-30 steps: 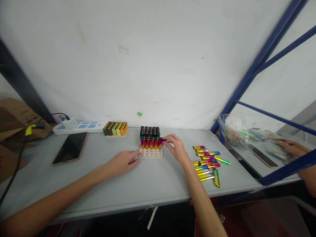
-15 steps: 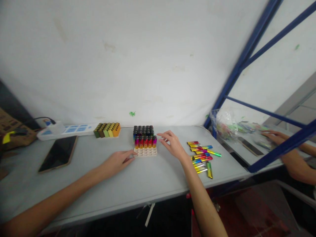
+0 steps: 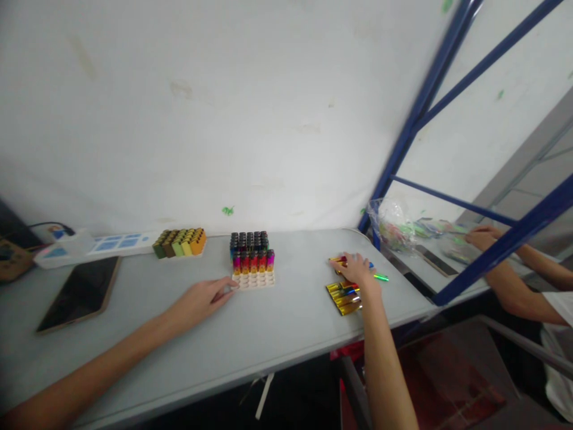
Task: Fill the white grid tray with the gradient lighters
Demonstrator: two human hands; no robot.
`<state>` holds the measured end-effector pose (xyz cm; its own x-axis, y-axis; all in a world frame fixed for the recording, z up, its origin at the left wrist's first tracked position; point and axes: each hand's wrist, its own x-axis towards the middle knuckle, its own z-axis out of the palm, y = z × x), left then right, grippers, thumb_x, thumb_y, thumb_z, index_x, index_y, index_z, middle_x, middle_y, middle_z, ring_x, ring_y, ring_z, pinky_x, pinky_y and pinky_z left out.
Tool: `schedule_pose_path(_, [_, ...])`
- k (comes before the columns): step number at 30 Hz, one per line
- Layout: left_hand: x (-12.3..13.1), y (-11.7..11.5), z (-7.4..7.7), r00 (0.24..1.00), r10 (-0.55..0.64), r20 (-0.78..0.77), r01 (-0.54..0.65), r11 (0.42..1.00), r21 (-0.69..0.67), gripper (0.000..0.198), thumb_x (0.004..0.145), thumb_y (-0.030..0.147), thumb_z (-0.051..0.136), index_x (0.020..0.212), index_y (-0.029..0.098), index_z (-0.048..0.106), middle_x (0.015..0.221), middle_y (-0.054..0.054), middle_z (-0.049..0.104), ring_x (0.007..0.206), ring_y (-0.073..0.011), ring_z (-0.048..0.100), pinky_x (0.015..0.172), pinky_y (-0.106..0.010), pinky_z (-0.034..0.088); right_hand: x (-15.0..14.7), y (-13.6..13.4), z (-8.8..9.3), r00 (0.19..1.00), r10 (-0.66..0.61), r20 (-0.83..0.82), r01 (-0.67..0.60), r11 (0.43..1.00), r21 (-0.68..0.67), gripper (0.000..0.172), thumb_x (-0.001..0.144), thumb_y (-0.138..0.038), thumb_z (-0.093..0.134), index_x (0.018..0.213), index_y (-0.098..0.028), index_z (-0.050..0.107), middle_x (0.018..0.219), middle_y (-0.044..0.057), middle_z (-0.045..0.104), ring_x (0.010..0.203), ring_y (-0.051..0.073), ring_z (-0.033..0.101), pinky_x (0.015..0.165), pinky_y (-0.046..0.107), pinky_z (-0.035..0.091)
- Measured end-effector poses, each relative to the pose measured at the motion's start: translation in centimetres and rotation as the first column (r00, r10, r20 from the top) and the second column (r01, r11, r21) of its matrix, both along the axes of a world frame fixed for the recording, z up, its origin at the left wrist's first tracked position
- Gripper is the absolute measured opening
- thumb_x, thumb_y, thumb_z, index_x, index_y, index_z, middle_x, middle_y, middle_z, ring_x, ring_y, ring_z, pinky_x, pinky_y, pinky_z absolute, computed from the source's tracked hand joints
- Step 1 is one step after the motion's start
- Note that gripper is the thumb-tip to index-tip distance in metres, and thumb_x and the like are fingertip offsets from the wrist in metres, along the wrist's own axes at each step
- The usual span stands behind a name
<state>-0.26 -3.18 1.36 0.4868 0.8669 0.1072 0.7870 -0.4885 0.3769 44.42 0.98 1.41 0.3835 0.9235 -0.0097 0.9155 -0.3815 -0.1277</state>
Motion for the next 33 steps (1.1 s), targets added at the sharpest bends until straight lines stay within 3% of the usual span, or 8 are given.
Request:
schedule_pose_path(4, [0.0, 0.0, 0.1, 1.0, 0.007, -0.01, -0.007, 1.0, -0.01, 0.032, 0.097, 0.034, 0.042, 0.118, 0.021, 0.063, 0.074, -0.002, 0.064, 0.067, -0.0196, 0.062, 0.065, -0.026, 0.041, -1.9, 0.1, -0.9, 0.999, 0.05, 0.021, -0.049, 0.999, -0.021, 0.074, 0.094, -0.074, 0.032, 0.153, -0.031, 0.04, 0.157, 0.014, 0.038, 0.143, 0.042, 0.034, 0.112, 0.067, 0.025])
schedule_pose_path(9, [-0.1, 0.2, 0.0, 1.0, 0.007, 0.0, -0.007, 1.0, -0.018, 0.033, 0.096, 0.035, 0.042, 0.119, 0.022, 0.062, 0.074, -0.001, 0.063, 0.068, -0.02, 0.062, 0.066, -0.026, 0.041, -3.0, 0.3, -0.4, 0.991, 0.127, -0.032, -0.122, 0.984, 0.131, 0.065, 0.099, -0.068, 0.027, 0.151, -0.032, 0.042, 0.159, 0.013, 0.034, 0.147, 0.037, 0.03, 0.114, 0.063, 0.027])
schedule_pose_path(14, [0.0, 0.1, 0.1, 1.0, 0.003, -0.011, -0.004, 1.0, -0.011, 0.035, 0.096, 0.037, 0.039, 0.118, 0.022, 0.062, 0.073, -0.001, 0.062, 0.068, -0.0205, 0.062, 0.067, -0.027, 0.041, 0.2, -1.9, -0.1, 0.991, 0.116, -0.067, -0.103, 0.98, 0.173, 0.072, 0.095, -0.076, 0.023, 0.15, -0.034, 0.044, 0.162, 0.011, 0.029, 0.149, 0.04, 0.024, 0.115, 0.069, 0.02])
schedule_pose_path(21, [-0.1, 0.0, 0.2, 1.0, -0.004, -0.013, 0.004, 1.0, 0.006, 0.035, 0.095, 0.035, 0.039, 0.117, 0.02, 0.062, 0.07, -0.001, 0.061, 0.068, -0.0207, 0.061, 0.066, -0.027, 0.042, 3.3, -5.3, -2.4, 0.977, 0.214, -0.015, -0.211, 0.97, 0.123, 0.072, 0.093, -0.075, 0.032, 0.156, -0.039, 0.032, 0.168, 0.007, 0.015, 0.153, 0.042, 0.008, 0.117, 0.065, 0.022])
schedule_pose_path(26, [0.0, 0.0, 0.0, 1.0, -0.001, 0.006, 0.001, 1.0, 0.003, 0.033, 0.095, 0.034, 0.039, 0.116, 0.021, 0.062, 0.069, 0.0, 0.06, 0.067, -0.0203, 0.061, 0.065, -0.027, 0.042, 1.1, -4.7, -2.4, 0.971, 0.237, -0.012, -0.236, 0.969, 0.071, 0.075, 0.092, -0.077, 0.031, 0.158, -0.04, 0.026, 0.167, 0.01, 0.018, 0.152, 0.044, 0.01, 0.117, 0.066, 0.02])
schedule_pose_path(33, [0.0, -0.2, 0.1, 1.0, 0.0, 0.004, 0.0, 1.0, 0.008, 0.035, 0.096, 0.034, 0.039, 0.118, 0.02, 0.062, 0.069, -0.001, 0.06, 0.065, -0.0203, 0.06, 0.064, -0.027, 0.042, -4.2, -2.5, -1.6, 0.945, 0.328, -0.009, -0.327, 0.942, 0.076, 0.075, 0.092, -0.077, 0.035, 0.156, -0.039, 0.03, 0.165, 0.011, 0.023, 0.151, 0.044, 0.014, 0.117, 0.064, 0.02])
